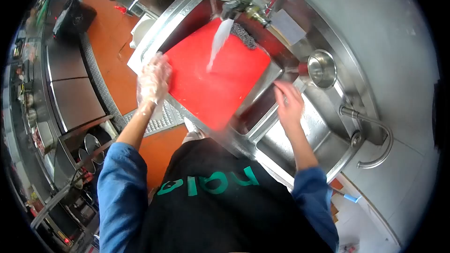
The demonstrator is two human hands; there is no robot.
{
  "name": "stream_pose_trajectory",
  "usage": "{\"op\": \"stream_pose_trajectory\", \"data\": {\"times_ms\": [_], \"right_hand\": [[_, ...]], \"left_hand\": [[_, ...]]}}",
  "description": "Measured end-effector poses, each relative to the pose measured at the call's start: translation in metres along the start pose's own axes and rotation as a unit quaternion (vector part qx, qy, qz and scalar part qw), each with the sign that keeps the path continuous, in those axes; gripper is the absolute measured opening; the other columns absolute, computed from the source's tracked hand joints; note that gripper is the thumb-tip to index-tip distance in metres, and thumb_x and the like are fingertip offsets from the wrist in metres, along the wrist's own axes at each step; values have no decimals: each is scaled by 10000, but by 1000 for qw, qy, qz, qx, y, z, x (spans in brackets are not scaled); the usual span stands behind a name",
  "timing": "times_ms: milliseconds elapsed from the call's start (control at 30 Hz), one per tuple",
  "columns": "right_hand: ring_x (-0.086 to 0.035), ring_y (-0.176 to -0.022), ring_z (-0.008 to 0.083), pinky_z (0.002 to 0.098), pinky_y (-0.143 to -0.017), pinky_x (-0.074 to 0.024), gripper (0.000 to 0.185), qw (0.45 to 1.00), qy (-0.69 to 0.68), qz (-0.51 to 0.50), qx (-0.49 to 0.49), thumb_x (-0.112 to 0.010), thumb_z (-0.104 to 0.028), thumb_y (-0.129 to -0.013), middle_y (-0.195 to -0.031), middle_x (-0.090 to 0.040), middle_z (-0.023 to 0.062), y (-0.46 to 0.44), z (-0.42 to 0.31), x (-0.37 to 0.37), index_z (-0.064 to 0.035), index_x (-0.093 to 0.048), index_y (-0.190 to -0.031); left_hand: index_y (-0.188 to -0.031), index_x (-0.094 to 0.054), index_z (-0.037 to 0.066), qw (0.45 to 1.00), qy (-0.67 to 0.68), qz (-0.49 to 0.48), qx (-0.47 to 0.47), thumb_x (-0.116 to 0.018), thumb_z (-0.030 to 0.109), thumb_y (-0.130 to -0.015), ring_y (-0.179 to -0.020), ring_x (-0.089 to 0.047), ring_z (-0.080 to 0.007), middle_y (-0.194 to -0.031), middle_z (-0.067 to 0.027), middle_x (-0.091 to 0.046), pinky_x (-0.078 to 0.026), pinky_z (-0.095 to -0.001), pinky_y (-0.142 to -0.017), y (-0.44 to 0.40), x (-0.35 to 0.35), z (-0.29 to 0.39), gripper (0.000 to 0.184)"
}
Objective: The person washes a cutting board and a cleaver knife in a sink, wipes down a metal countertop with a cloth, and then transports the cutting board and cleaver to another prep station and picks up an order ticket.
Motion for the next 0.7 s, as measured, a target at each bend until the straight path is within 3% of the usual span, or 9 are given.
{"op": "stream_pose_trajectory", "data": {"times_ms": [33,133,167,233,333,467,567,600,700], "right_hand": [[-572,-922,298,357,-832,-450,177,998,16,-37,47,-599,-78,-815,-965,-625,89,-33,-10,-31,-59,-645,-985],[-504,-1019,357,456,-864,-426,381,978,139,-128,88,-585,-208,-836,-1127,-541,185,-104,39,-158,-92,-529,-1194],[-474,-1104,367,486,-906,-400,477,955,182,-234,8,-558,-330,-857,-1226,-491,210,-122,67,-201,-87,-476,-1259],[-430,-1182,377,491,-961,-364,560,964,144,-208,-77,-527,-446,-853,-1287,-468,189,-143,114,-259,-128,-442,-1306],[-515,-1070,391,476,-900,-409,532,979,154,-79,-102,-613,-401,-795,-1158,-552,220,-147,115,-272,-158,-493,-1253],[-533,-1054,349,423,-876,-430,520,987,-63,-141,-49,-648,-418,-776,-1097,-579,178,-139,72,-254,-175,-534,-1221],[-552,-1042,334,410,-881,-432,485,977,112,-181,12,-635,-408,-790,-1123,-575,190,-140,72,-249,-136,-567,-1186],[-525,-1050,327,401,-940,-395,479,989,33,-143,-5,-714,-249,-738,-1170,-540,172,-142,72,-247,-74,-568,-1159],[-512,-1084,325,395,-907,-419,359,971,-133,-197,6,-627,-256,-820,-1127,-551,146,-123,54,-247,-84,-587,-1133]], "left_hand": [[-1225,-533,103,993,-108,-1,45,-480,292,-897,-1198,-455,-286,-1349,-113,-441,-356,-381,-1004,-5,14,-1,382],[-1236,-533,94,978,-131,147,68,-495,360,-887,-1242,-408,-296,-1376,-116,-413,-310,-387,-1041,-12,4,-47,441],[-1243,-530,93,974,-102,193,68,-500,380,-883,-1265,-383,-296,-1386,-115,-402,-286,-388,-1058,-14,-3,-66,462],[-1236,-535,89,968,-10,213,128,-528,361,-867,-1315,-310,-297,-1401,-106,-387,-216,-390,-1093,-12,-1,-64,459],[-1230,-537,73,957,56,249,135,-584,282,-839,-1309,-314,-304,-1387,-125,-399,-235,-387,-1084,-11,-7,-74,446],[-1267,-481,4,933,188,269,151,-613,212,-835,-1275,-356,-283,-1364,-165,-406,-279,-376,-1058,-4,-4,-74,498],[-1290,-416,-60,922,214,292,137,-618,151,-837,-1201,-448,-227,-1335,-178,-425,-349,-327,-1008,-8,-7,-80,539],[-1286,-423,-60,934,160,286,142,-617,150,-838,-1199,-451,-227,-1338,-178,-422,-349,-325,-1007,-8,-5,-78,531],[-1221,-501,-47,917,213,293,166,-592,174,-854,-1243,-407,-263,-1361,-182,-403,-305,-343,-1039,-3,-3,-75,437]]}}
Point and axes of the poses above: each hand's wrist, its own y-axis away from the middle knuckle, its own x-axis out of the back of the hand, z = x × y, the point moved 8 cm from there along -y, towards the middle knuckle
